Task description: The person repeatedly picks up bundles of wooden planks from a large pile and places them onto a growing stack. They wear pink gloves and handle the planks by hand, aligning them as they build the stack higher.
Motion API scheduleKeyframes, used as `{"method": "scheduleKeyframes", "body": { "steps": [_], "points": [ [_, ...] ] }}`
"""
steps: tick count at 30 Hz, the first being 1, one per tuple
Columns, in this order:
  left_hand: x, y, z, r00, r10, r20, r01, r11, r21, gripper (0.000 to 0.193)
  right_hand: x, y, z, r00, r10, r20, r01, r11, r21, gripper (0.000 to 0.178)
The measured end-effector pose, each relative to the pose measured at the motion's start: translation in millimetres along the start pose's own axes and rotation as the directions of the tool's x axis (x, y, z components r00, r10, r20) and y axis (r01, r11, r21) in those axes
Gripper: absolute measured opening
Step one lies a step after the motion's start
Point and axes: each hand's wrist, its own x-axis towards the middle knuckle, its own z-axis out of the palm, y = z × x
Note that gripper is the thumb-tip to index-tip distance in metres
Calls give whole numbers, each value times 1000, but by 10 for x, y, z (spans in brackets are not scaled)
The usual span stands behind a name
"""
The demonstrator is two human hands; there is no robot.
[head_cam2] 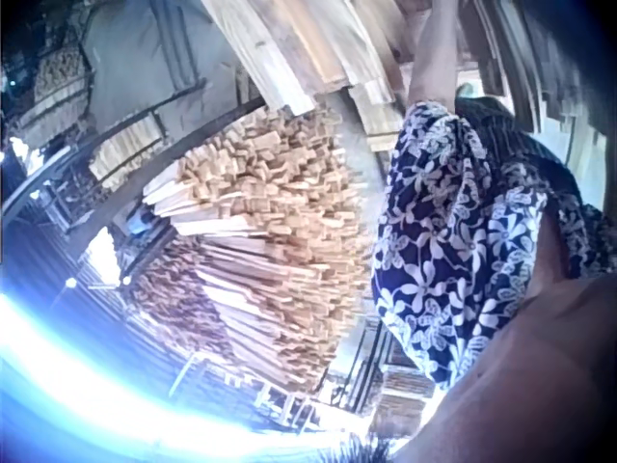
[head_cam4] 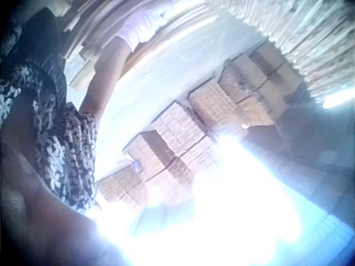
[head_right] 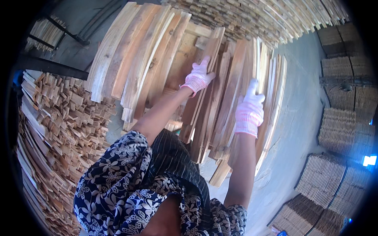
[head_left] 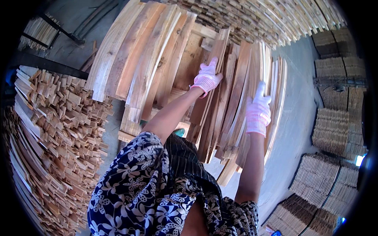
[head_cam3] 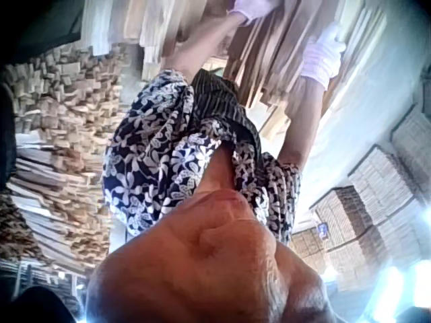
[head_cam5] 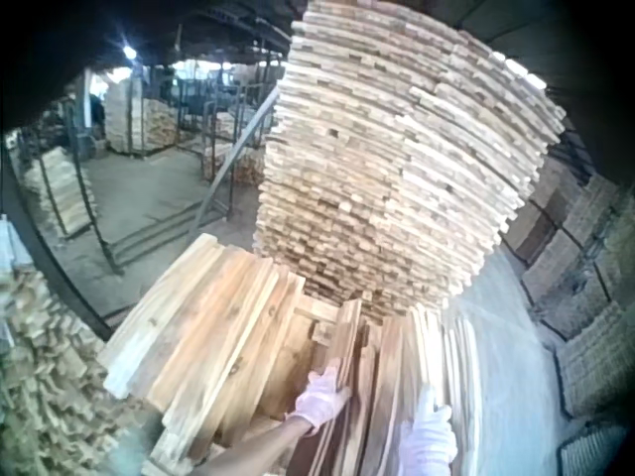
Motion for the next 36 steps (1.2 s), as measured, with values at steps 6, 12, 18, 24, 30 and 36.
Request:
{"method": "scheduleKeyframes", "body": {
  "steps": [6, 12, 18, 24, 30, 36],
  "points": [
    [-119, 96, -730, 997, 26, -77, -33, 995, -94, 86, 139, 200, 90, 980, -141, -139, 165, 969, 183, 79],
    [-458, 48, -2069, 976, 104, -190, -61, 974, 220, 85, 372, -745, 342, 901, -352, -253, 410, 502, 761, 90],
    [-547, -838, -2999, 929, 32, -369, 210, 776, 594, 72, 926, -1758, 1386, 915, -381, 129, -79, 145, 986, 89],
    [-561, -1084, -2992, 913, 92, -398, 244, 659, 712, 61, 670, -2265, 1588, 945, -326, 23, 43, 193, 980, 92],
    [-245, -365, -2790, 951, -22, -308, 162, 884, 438, 81, 616, -1844, 855, 951, -306, 55, 263, 887, 379, 75],
    [87, -687, -2298, 991, -6, -133, 63, 904, 424, 94, -233, -1009, 1420, 960, -231, -158, 147, 898, -415, 74]
  ]
}}
